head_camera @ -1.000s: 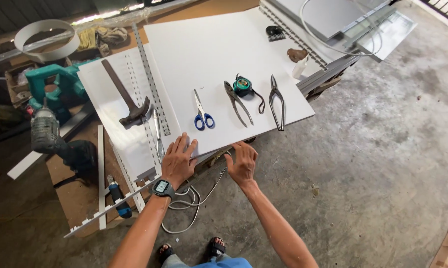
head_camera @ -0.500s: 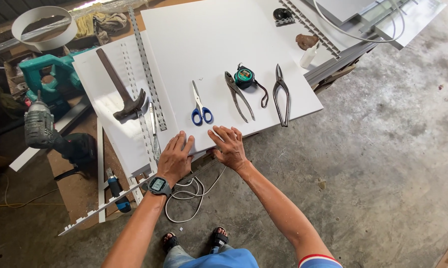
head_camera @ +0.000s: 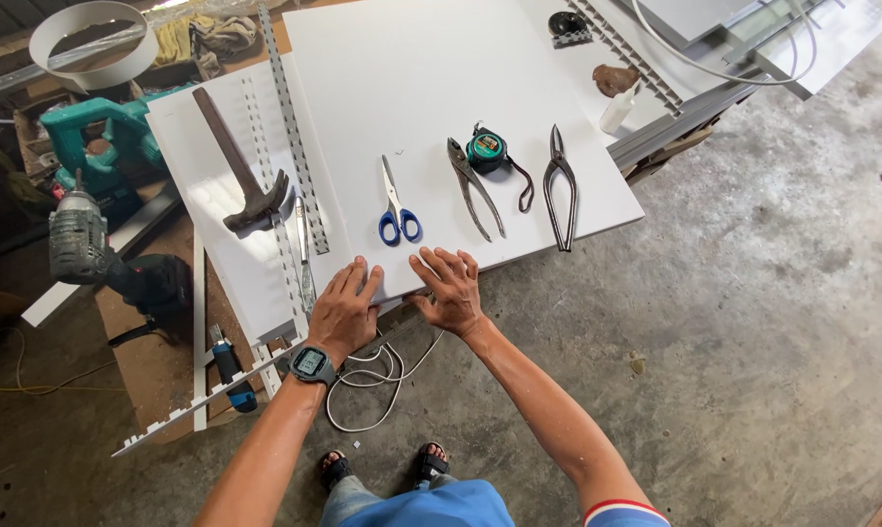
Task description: Assembling plastic strips and metal shelving tracks using tools like pliers and a cutter.
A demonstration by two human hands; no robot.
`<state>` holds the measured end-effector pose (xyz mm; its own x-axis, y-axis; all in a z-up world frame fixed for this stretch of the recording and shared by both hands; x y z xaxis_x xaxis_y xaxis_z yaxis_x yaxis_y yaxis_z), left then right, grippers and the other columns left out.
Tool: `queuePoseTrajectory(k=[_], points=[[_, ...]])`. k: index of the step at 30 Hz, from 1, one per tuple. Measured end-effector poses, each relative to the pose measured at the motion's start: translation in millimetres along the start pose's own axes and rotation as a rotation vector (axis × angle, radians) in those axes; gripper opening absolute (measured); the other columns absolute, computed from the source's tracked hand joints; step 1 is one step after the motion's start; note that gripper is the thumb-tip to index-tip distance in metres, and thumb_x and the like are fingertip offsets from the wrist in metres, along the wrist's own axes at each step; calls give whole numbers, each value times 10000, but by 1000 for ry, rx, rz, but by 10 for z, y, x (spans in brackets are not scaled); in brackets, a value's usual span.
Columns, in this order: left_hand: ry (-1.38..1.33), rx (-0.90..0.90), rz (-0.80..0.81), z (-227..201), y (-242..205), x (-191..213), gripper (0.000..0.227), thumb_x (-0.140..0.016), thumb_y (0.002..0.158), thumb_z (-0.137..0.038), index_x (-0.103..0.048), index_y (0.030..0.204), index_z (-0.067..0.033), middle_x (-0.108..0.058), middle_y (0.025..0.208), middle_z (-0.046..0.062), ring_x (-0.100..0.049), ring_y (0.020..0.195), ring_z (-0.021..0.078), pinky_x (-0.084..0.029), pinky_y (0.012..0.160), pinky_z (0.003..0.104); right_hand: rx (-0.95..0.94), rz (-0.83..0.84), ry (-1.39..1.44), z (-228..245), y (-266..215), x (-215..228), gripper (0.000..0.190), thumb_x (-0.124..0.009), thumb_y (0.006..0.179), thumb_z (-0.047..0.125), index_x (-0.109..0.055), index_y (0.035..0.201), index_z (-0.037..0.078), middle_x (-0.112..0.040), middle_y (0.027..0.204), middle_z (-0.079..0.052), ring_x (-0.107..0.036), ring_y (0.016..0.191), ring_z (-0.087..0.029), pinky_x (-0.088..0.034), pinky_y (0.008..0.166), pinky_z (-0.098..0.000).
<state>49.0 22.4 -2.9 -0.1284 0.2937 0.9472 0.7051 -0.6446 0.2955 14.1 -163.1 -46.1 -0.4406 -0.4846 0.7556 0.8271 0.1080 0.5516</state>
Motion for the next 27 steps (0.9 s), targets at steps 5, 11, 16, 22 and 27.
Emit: queuePoseTrajectory(k=[5, 11, 16, 22, 27], points=[[-32, 16, -15, 8, -3, 17, 713, -853, 681, -168, -603, 1340, -58, -580, 1381, 270, -589, 1251, 384, -469, 1076, 412, 25, -11, -71, -44, -78, -68, 715, -793, 785, 220, -578, 1467, 210, -528, 1531, 19, -443, 1397, -187, -227, 1231, -447], [48, 65, 21, -208, 160, 120, 589, -870, 734, -301, -645, 1199, -17, -610, 1277, 243, -594, 1243, 368, -455, 1118, 472, 36, 32, -51, -55, -82, 26, 682, -750, 854, 144, -540, 1498, 218, -506, 1558, 15, -426, 1434, -182, -220, 1242, -445], [89, 23, -115, -292, 226, 29, 604, -882, 666, -348, -671, 1105, 10, -590, 1357, 267, -576, 1268, 382, -471, 1053, 487, 38, 82, -11, -72, -64, 119, 698, -732, 838, 97, -528, 1496, 208, -509, 1549, 13, -432, 1433, -185, -247, 1231, -434], [36, 69, -3, -253, 275, -128, 662, -851, 730, -322, -603, 1180, 94, -576, 1368, 314, -570, 1272, 430, -515, 1051, 454, 46, 213, -258, -279, 59, -238, 780, -671, 822, -43, -510, 1567, 126, -542, 1535, -11, -500, 1289, -164, -405, 1092, -381], [83, 71, -3, -300, 276, -150, 857, -835, 745, -328, -483, 1382, 126, -539, 1385, 364, -533, 1269, 481, -474, 1068, 479, 143, -73, -363, -190, 102, -105, 771, -649, 756, -77, -569, 1461, 225, -550, 1492, -64, -505, 1315, -279, -415, 981, -427]])
Point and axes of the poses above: each hand's wrist, its own y-axis towards the middle knuckle, its own x-axis out of the back of the hand, z = x × y, the point moved 5 cm from there along y, towards the middle knuckle
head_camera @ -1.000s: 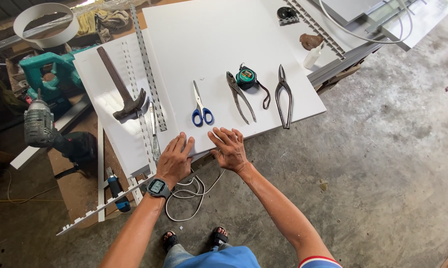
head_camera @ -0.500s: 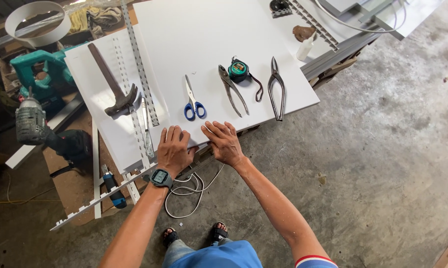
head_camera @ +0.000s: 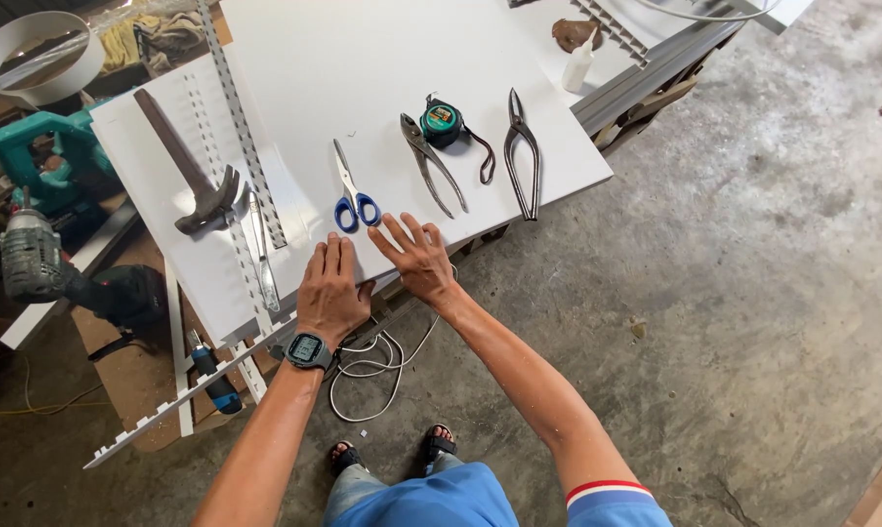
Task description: Assembling plastic strips and metal shelving tracks using tools like pliers and a cutter.
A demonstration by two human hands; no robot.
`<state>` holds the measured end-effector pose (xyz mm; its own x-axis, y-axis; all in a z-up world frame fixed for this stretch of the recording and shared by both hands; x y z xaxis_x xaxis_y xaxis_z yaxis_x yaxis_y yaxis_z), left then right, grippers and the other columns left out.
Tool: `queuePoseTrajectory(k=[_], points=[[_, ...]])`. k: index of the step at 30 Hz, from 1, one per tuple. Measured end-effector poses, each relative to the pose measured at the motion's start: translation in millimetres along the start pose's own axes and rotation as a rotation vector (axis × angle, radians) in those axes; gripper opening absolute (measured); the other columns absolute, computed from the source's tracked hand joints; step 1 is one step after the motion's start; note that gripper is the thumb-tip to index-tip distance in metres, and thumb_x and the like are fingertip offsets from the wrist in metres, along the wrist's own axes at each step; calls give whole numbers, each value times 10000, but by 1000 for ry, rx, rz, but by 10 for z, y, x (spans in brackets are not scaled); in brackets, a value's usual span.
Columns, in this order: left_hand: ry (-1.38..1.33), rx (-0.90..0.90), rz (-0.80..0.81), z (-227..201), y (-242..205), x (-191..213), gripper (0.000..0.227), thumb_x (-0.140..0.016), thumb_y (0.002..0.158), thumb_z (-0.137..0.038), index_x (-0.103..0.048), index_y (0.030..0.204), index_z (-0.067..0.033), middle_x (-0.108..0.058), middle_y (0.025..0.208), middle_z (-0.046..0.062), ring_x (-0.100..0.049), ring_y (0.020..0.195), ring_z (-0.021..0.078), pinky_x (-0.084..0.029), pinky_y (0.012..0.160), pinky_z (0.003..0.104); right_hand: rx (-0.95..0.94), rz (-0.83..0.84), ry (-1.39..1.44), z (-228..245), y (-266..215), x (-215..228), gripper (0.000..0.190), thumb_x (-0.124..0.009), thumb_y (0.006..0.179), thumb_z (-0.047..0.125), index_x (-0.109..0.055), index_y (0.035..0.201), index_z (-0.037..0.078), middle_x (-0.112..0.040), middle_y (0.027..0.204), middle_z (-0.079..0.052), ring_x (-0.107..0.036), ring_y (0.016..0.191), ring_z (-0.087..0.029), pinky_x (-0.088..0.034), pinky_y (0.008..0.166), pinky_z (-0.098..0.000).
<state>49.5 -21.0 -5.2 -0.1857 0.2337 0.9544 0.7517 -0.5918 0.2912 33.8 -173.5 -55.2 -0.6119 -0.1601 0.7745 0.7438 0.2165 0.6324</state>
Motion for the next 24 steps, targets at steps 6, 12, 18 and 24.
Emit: queuePoseTrajectory(k=[6, 12, 18, 24], points=[[110, 106, 114, -147, 0, -108, 929, -812, 674, -176, -393, 1440, 144, -453, 1462, 356, -460, 1360, 494, -358, 1148, 510, -27, -70, 53, 29, -52, -54, 725, -634, 752, -96, -612, 1425, 174, -609, 1452, -78, -571, 1275, -289, -420, 983, -448], [231, 106, 58, -114, -93, -432, 915, -802, 717, -192, -369, 1461, 120, -427, 1478, 362, -420, 1375, 495, -355, 1144, 540, -50, -119, 64, 55, -176, -272, 648, -648, 831, -95, -614, 1423, 166, -594, 1462, -55, -563, 1294, -266, -431, 971, -448], [75, 65, 18, -141, -102, -97, 919, -805, 771, -290, -371, 1454, 143, -453, 1463, 351, -445, 1372, 495, -367, 1151, 508, -68, -32, 56, 73, -75, -32, 647, -670, 786, -52, -631, 1394, 166, -613, 1439, -49, -571, 1275, -267, -454, 1009, -461], [81, 50, 26, -143, -48, -43, 905, -809, 797, -358, -413, 1432, 151, -486, 1434, 350, -470, 1335, 500, -397, 1127, 497, -114, -49, 89, 76, -58, 0, 631, -660, 815, -67, -625, 1401, 164, -604, 1457, -53, -559, 1300, -269, -443, 1039, -470]])
Point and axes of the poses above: each hand's wrist, its own y-axis towards the middle knuckle, its own x-axis out of the back of the hand, z = x × y, the point moved 5 cm from there along y, towards the middle knuckle
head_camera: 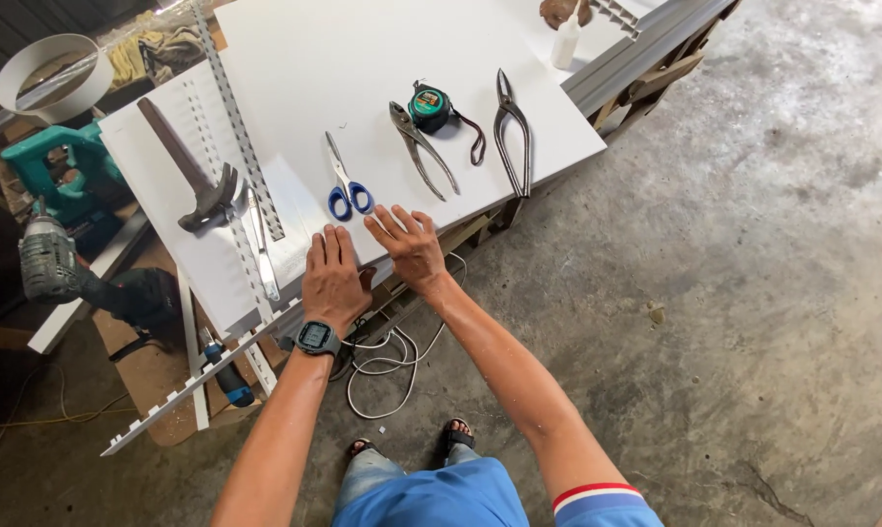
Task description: Assembling plastic strips and metal shelving tracks using tools like pliers and a cutter.
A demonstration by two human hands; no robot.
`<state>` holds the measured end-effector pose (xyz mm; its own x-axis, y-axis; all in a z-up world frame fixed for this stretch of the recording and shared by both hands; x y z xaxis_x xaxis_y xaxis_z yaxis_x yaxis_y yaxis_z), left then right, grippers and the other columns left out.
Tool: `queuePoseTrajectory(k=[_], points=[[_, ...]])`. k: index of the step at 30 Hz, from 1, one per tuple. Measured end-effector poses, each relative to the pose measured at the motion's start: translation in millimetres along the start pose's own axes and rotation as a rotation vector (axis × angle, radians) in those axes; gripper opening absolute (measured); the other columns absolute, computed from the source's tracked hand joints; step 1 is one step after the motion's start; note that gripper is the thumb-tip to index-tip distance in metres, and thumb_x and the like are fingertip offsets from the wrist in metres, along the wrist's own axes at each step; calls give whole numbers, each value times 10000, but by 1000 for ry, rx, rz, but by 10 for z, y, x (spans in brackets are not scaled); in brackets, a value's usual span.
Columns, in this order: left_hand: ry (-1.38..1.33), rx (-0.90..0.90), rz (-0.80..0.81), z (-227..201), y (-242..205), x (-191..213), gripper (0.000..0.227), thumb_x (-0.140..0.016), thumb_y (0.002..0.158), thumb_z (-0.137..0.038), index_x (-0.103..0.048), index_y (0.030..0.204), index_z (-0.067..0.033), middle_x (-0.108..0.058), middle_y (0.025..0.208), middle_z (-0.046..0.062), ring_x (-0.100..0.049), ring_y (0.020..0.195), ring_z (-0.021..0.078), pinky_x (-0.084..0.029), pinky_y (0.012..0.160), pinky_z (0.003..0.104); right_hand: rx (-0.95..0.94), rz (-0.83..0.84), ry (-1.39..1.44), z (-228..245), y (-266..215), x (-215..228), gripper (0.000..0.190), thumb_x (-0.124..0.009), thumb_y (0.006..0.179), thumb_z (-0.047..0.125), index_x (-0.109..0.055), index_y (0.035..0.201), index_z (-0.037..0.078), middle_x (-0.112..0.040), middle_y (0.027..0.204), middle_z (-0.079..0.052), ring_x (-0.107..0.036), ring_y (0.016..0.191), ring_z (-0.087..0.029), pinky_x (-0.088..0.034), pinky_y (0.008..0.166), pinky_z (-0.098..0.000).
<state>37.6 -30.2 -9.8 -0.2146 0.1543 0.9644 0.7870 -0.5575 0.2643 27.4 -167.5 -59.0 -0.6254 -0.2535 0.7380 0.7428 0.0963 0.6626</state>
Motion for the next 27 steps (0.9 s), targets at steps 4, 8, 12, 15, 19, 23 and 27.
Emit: queuePoseTrajectory(k=[4, 8, 12, 15, 19, 23, 27], points=[[24, 19, 4, -34, 47, 11, 888, -812, 793, -369, -437, 1416, 141, -500, 1422, 345, -496, 1321, 489, -423, 1098, 492, -10, -16, 19, 2, 1, 25, 621, -653, 808, -69, -636, 1381, 168, -616, 1441, -50, -564, 1296, -262, -443, 1050, -471], [86, 21, -29, -59, 27, -26, 861, -810, 783, -367, -465, 1395, 132, -523, 1398, 325, -508, 1305, 473, -441, 1072, 495, -28, -45, 22, -7, -43, -64, 637, -663, 813, -79, -646, 1389, 191, -626, 1440, -25, -572, 1295, -253, -430, 1058, -458], [87, -28, -83, -24, 20, -33, 858, -816, 774, -358, -481, 1383, 145, -532, 1369, 340, -514, 1273, 481, -454, 1054, 495, -42, -42, 66, -23, -50, -48, 667, -676, 804, -71, -636, 1408, 210, -608, 1457, -15, -575, 1305, -247, -422, 1075, -460], [42, -45, -32, -27, 39, 75, 855, -831, 757, -338, -483, 1371, 145, -552, 1350, 327, -546, 1243, 465, -485, 1023, 484, -31, -17, 57, -13, -30, 10, 669, -678, 799, -70, -633, 1406, 208, -604, 1467, -15, -568, 1309, -250, -417, 1067, -464], [81, -83, -19, 35, 35, 70, 823, -831, 756, -296, -497, 1372, 134, -562, 1339, 328, -568, 1234, 445, -516, 1011, 445, -50, -10, 33, -31, -74, -74, 688, -668, 829, -90, -628, 1425, 253, -604, 1481, 22, -554, 1337, -212, -412, 1115, -438], [1, -72, -8, 58, 47, 157, 822, -848, 718, -291, -516, 1356, 105, -576, 1330, 294, -577, 1221, 417, -527, 988, 439, -45, 51, 37, -14, -87, -32, 721, -661, 801, -79, -605, 1451, 229, -587, 1508, 12, -532, 1362, -222, -399, 1129, -439], [-98, -74, 27, 181, 37, 256, 755, -850, 730, -280, -558, 1367, 3, -589, 1375, 215, -586, 1251, 354, -525, 1007, 405, -22, 176, -31, 11, -20, 92, 787, -765, 754, 112, -540, 1503, 207, -505, 1576, -18, -493, 1418, -234, -361, 1174, -440]])
Point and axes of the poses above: each hand's wrist, its own y-axis towards the middle knuckle, its own x-axis out of the back of the hand, z = x × y, the point moved 5 cm from there along y, towards the middle knuckle
